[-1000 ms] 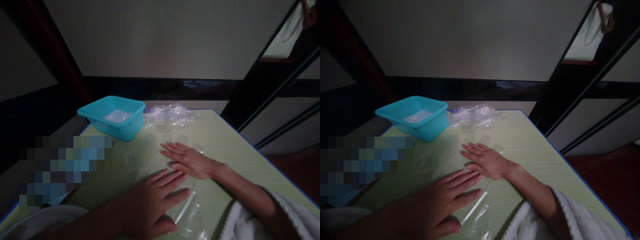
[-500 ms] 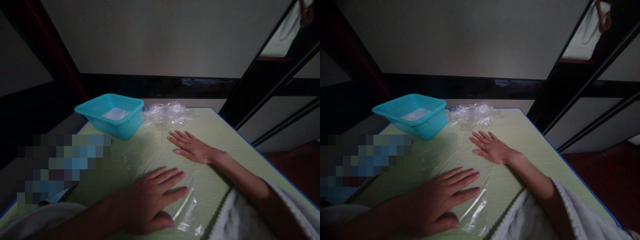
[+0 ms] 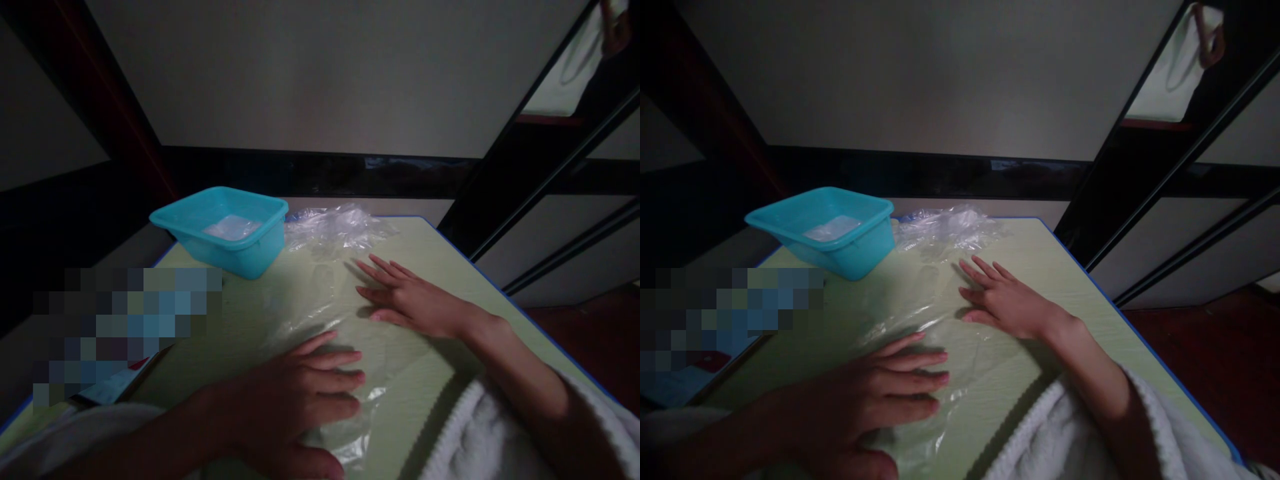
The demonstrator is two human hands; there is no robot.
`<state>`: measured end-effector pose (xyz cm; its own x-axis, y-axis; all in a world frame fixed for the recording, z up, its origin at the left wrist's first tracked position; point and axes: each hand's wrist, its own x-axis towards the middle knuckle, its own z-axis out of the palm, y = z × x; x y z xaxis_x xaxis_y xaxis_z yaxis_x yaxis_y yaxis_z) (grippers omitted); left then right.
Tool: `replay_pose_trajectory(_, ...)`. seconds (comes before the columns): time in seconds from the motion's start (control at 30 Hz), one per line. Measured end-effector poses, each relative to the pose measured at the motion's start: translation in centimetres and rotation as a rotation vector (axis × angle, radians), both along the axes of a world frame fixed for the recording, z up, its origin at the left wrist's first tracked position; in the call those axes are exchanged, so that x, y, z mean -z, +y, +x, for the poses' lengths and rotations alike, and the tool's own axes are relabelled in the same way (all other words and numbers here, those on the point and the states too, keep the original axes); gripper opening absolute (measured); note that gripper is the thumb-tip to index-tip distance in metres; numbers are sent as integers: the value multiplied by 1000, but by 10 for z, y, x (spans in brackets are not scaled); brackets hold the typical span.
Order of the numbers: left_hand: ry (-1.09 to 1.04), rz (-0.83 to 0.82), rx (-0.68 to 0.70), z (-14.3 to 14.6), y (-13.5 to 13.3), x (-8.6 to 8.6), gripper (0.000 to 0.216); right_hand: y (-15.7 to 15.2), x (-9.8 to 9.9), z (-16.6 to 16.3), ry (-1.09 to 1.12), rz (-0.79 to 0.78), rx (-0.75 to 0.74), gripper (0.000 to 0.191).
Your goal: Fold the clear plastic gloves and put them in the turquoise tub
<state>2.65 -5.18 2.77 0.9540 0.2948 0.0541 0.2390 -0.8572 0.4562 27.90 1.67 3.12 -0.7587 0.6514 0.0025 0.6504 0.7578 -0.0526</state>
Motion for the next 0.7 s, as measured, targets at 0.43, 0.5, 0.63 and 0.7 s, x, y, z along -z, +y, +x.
replay_pose_trajectory(0.43,-64,290,-507,6,-1,30,46,-5,5,-19,129,270,-86,39)
replay_pose_trajectory(0.5,38,232,-487,6,-2,30,52,-6,5,-21,142,254,-93,39)
replay_pose_trajectory(0.63,83,117,-340,5,-1,24,60,-10,6,-28,158,162,-169,41)
replay_pose_trajectory(0.7,60,73,-262,5,0,22,62,-12,8,-32,158,75,-191,41)
